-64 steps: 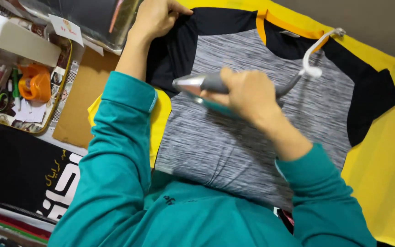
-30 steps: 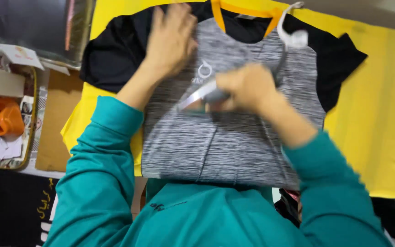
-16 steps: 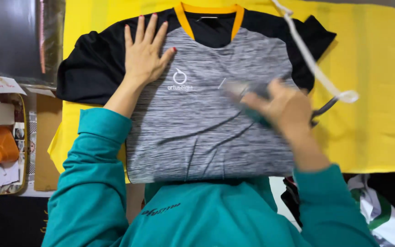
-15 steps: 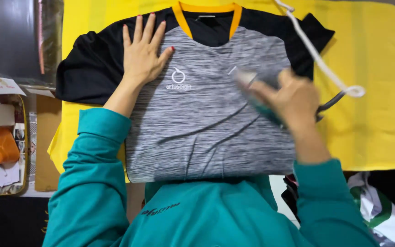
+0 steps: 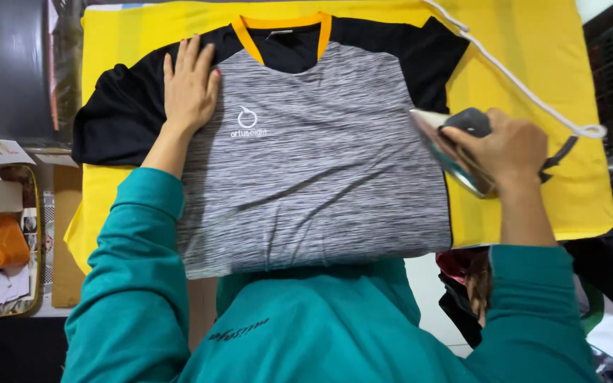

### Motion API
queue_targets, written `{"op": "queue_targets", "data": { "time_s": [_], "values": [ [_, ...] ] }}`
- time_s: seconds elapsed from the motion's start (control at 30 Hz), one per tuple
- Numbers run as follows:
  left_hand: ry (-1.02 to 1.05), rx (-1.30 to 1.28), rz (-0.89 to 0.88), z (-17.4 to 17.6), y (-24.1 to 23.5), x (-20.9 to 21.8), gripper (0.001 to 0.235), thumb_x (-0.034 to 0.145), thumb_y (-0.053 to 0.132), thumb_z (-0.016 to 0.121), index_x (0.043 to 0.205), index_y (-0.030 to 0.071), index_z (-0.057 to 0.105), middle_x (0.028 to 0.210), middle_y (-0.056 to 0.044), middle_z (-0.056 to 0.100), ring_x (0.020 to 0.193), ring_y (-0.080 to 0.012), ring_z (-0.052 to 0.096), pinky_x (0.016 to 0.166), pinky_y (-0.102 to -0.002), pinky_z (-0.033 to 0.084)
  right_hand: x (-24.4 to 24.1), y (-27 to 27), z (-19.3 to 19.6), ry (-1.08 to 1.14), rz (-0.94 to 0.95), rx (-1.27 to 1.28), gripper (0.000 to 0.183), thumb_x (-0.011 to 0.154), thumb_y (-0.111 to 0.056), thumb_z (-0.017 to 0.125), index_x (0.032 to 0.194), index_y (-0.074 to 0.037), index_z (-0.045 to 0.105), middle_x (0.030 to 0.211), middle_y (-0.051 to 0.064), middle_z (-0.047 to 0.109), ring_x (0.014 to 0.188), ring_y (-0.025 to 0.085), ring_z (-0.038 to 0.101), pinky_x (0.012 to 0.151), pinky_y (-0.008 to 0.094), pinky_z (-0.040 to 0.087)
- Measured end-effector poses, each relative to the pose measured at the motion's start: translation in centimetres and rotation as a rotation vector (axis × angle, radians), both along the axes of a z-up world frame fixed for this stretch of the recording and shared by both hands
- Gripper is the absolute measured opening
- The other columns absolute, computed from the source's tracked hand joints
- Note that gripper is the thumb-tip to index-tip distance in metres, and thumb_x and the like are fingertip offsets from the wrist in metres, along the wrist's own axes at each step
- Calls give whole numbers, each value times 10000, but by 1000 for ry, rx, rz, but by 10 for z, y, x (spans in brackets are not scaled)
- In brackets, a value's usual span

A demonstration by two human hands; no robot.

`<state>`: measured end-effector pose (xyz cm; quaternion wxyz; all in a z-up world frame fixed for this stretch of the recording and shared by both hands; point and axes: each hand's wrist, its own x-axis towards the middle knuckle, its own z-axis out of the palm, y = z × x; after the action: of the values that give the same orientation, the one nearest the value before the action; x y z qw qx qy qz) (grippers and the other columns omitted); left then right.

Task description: The person folds a black t-shirt using a cardboard template, then irons it on a yellow ironing board. They place the folded shirt on a nearby stack and proceed to iron a grey and black raglan t-shirt, spraying it with water before ironing the body and sleeves.

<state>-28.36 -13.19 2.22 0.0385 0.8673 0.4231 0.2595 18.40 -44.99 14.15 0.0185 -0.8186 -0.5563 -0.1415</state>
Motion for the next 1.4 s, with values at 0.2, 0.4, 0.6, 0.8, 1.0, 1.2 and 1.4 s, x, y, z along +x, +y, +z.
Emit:
{"op": "queue_targets", "data": {
  "time_s": [0.2,0.4,0.6,0.8,1.0,1.2,1.4],
  "values": [
    [-277,-20,5,-62,77,-16,502,1024,15,599,1517,46,513,1558,-157,517,1471,-373,456,1245,-507,325,88,-9,-22,-115,-57,98,713,847,-833,741,864,-121,763,654,109,660,556,297,648,470,405,476],
    [-81,-36,283,-8,66,10,384,807,95,782,1164,10,669,1212,-252,565,1172,-475,489,1004,-499,420,103,-11,-36,-89,-7,283,560,899,-513,829,1011,16,686,1045,187,671,982,364,637,814,464,501],
    [-141,-46,107,-25,110,2,289,767,192,881,908,7,709,917,-199,644,866,-368,626,808,-457,526,-22,-49,-47,343,81,371,494,855,-421,866,1016,-22,624,1037,166,556,1012,373,566,867,489,461],
    [-831,-580,-87,53,76,-46,163,840,23,763,904,105,638,833,29,596,767,-96,565,691,-259,462,-77,-75,-89,723,245,364,280,862,-200,847,789,-58,617,834,63,589,734,214,598,655,340,467],
    [-716,-584,-10,112,3,-157,151,877,-71,626,909,77,641,898,8,661,860,-102,629,804,-231,517,-87,-102,-82,1550,348,227,219,874,-87,773,788,-79,571,757,-81,542,680,1,492,603,184,403],
    [303,-482,305,110,-34,-183,242,833,244,840,925,34,764,833,-141,689,777,-289,664,700,-426,514,-60,-86,-69,1218,653,-34,66,872,-68,761,891,-49,700,809,-30,693,774,41,635,692,219,522],
    [204,-111,3,75,-39,-48,423,911,390,830,1147,55,726,1117,-168,721,1053,-369,671,893,-475,530,52,58,-151,864,357,521,293,905,-15,771,1181,8,676,1088,91,685,922,144,672,779,285,565]
  ]
}}
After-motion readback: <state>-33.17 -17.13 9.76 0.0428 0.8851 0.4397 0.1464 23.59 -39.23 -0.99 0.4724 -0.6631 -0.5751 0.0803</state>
